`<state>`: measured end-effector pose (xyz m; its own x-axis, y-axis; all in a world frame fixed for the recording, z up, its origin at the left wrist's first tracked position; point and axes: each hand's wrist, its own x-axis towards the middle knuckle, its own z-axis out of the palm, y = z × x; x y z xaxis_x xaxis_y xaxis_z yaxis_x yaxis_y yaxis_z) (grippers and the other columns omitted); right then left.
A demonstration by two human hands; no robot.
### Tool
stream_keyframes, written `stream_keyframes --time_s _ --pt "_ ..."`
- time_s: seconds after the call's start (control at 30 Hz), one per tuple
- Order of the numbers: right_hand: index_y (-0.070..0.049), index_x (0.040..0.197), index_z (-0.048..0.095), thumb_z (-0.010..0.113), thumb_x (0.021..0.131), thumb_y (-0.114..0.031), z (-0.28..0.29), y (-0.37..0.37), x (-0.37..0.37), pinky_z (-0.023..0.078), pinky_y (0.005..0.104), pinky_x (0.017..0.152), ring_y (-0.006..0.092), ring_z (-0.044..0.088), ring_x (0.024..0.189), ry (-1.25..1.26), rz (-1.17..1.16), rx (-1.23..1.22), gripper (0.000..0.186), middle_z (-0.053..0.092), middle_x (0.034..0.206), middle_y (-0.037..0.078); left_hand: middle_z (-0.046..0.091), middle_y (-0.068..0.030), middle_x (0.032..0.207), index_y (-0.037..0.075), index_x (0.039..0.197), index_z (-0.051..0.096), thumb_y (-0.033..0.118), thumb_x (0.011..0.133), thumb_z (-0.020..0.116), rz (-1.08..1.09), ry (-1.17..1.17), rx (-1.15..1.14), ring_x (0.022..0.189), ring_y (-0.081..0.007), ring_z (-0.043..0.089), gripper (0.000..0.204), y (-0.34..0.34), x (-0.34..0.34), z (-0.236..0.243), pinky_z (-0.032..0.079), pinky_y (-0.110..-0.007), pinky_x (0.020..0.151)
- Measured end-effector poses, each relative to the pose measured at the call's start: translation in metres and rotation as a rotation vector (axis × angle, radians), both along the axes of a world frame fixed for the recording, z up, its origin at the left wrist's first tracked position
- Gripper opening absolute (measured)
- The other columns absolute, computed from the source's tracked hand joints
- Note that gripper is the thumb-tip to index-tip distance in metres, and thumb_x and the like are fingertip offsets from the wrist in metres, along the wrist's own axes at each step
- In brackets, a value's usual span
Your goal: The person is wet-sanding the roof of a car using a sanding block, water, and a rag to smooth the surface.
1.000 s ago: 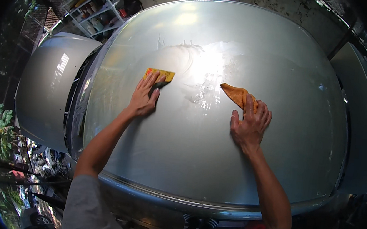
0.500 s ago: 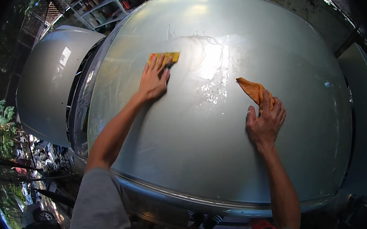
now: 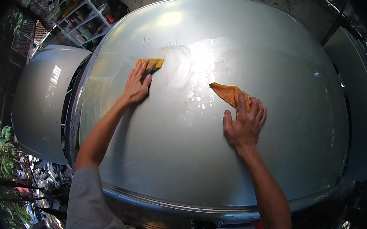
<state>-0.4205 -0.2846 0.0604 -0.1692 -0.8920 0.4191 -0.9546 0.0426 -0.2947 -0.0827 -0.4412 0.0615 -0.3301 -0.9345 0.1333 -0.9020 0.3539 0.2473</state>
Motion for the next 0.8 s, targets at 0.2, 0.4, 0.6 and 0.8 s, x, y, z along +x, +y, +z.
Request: stream_keyframes --time_s 0.2,0.4,0.6,0.8 --pt "-0.010 0.135 0.045 0.063 0.077 -0.032 -0.009 0.003 -0.008 0.026 0.0610 0.106 0.0381 0.040 0.122 0.019 -0.018 0.011 0.065 0.046 0.122 0.022 0.023 -0.0079 0.158 0.024 0.150 0.033 0.031 0.096 0.037 -0.263 0.001 0.044 0.146 -0.0303 0.019 0.054 0.057 -0.066 -0.010 0.010 -0.044 0.119" --pt "-0.010 0.138 0.044 0.062 0.080 -0.032 0.001 -0.006 0.022 0.021 0.0585 0.111 0.0373 0.038 0.127 -0.061 0.023 0.035 0.065 0.043 0.127 0.021 0.023 -0.0117 0.157 0.021 0.151 0.030 0.032 0.098 0.034 0.025 -0.088 -0.059 0.146 -0.0319 0.018 0.054 -0.052 -0.053 0.008 0.009 -0.044 0.118" --pt "-0.009 0.136 0.045 0.062 0.079 -0.030 -0.007 0.004 -0.003 0.023 0.0606 0.108 0.0380 0.038 0.125 0.005 -0.013 0.049 0.063 0.044 0.126 0.022 0.024 -0.0096 0.157 0.025 0.151 0.030 0.031 0.096 0.036 -0.248 -0.089 0.073 0.147 -0.0303 0.016 0.055 0.072 -0.063 -0.007 0.008 -0.045 0.119" --pt "-0.011 0.136 0.046 0.062 0.077 -0.033 -0.001 -0.004 0.017 0.024 0.0610 0.107 0.0369 0.039 0.123 -0.041 0.051 -0.018 0.065 0.046 0.124 0.021 0.031 -0.0133 0.154 0.018 0.149 0.032 0.034 0.098 0.032 -0.005 -0.108 -0.121 0.144 -0.0332 0.021 0.054 -0.047 -0.123 0.002 0.011 -0.047 0.118"
